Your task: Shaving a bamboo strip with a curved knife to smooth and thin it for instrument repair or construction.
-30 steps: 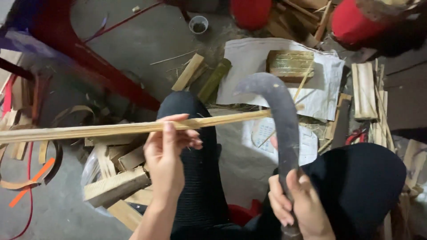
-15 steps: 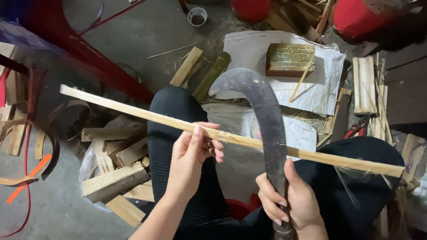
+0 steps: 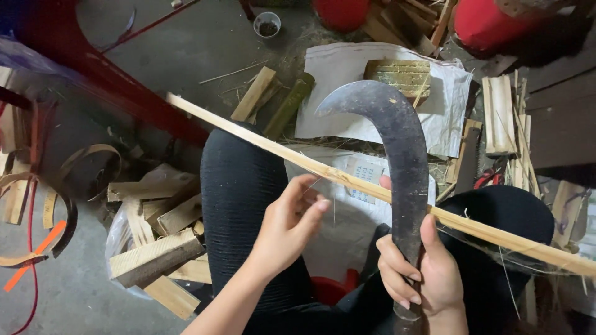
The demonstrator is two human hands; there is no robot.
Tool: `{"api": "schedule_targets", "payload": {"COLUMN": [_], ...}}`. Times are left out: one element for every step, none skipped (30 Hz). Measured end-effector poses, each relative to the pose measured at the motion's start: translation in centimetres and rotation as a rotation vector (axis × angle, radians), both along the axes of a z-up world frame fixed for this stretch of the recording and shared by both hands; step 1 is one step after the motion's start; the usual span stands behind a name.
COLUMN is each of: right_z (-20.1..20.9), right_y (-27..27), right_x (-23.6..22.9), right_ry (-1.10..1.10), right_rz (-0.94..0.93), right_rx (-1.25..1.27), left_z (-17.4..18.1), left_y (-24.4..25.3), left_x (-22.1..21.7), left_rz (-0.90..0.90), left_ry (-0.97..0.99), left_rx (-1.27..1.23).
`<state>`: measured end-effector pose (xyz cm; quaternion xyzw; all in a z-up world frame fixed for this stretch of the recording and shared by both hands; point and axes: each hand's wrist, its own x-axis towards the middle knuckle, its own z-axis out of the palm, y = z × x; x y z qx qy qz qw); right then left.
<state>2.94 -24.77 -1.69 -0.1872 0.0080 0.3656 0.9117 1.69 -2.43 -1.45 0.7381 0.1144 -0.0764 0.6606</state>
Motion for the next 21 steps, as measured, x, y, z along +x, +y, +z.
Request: {"api": "schedule_targets", "payload": {"right_z": [-0.1,0.0,0.0,0.1,0.0,0.0,0.0,-0.1,-0.1,-0.2,-0.2,-0.2,-0.2,-0.2,-0.2,-0.2,-0.2,-0.2,-0.2,-0.2,-0.2], "right_y": [0.0,0.1,0.1,0.1,0.1,0.0,0.0,0.0,0.0,0.1,0.2,0.3,0.4,0.5,0.6,0.8,0.8,0.8,0.8,0.7,0.6], "right_x": [0.0,0.0,-0.1,-0.1,-0.2,-0.2,-0.1,-0.1,0.0,0.0,0.0,0.0,0.0,0.1,0.1,0.1,0.1,0.1,0.2,0.4,0.4], "right_ry": [-0.004,-0.005,-0.001,0.004,0.004,0.001,-0.003,-0.004,-0.008,-0.012,-0.01,-0.005,-0.002,-0.001,-0.002,-0.002,-0.003,-0.004,-0.007,-0.011,-0.008], "right_rz": [0.003,0.004,0.008,0.012,0.01,0.012,0.016,0.015,0.015,0.015,0.016,0.017,0.016,0.017,0.02,0.022,0.023,0.022,0.02,0.021,0.009], "right_rx": [-0.007,-0.007,0.002,0.012,0.01,0.004,0.0,0.0,-0.007,-0.013,-0.013,-0.016,-0.018,-0.018,-0.024,-0.03,-0.03,-0.053,-0.075,-0.075,-0.072], "left_z": [-0.3,-0.4,-0.6,-0.7,-0.8,-0.9,-0.9,-1.2,-1.4,-1.6,-1.7,-1.8,-1.9,-2.0,-2.1,-2.2,-2.4,-2.6,-2.8,-2.8,-2.8], "left_y": [-0.4,-0.8,-1.1,-1.5,-1.6,-1.8,-1.9,-1.9,-1.8,-1.7,-1.6,-1.6,-1.6,-1.6,-1.7,-1.8,-1.8,-1.9,-1.9,-1.8,-1.6], "left_x": [0.3,0.5,0.7,0.9,0.9,0.9,0.9,1.0,1.0,0.9,0.9,0.8,0.8,0.9,0.9,1.0,1.0,1.0,1.1,1.2,1.1], "left_rz": [-0.02,-0.019,-0.007,0.004,0.002,0.044,0.088,0.087,0.092,0.097,0.099,0.106,0.113,0.115,0.142,0.171,0.171,0.182,0.191,0.191,0.147], "left_ry": [-0.057,-0.058,-0.048,-0.039,-0.039,-0.025,-0.012,-0.013,-0.044,-0.076,-0.075,-0.078,-0.082,-0.082,-0.039,0.004,0.003,-0.034,-0.074,-0.078,-0.08], "left_rx": [0.1,0.099,-0.038,-0.176,-0.177,-0.258,-0.336,-0.336,-0.335,-0.334,-0.334,-0.299,-0.264,-0.264,-0.332,-0.4,-0.4,-0.408,-0.416,-0.416,-0.348]}}
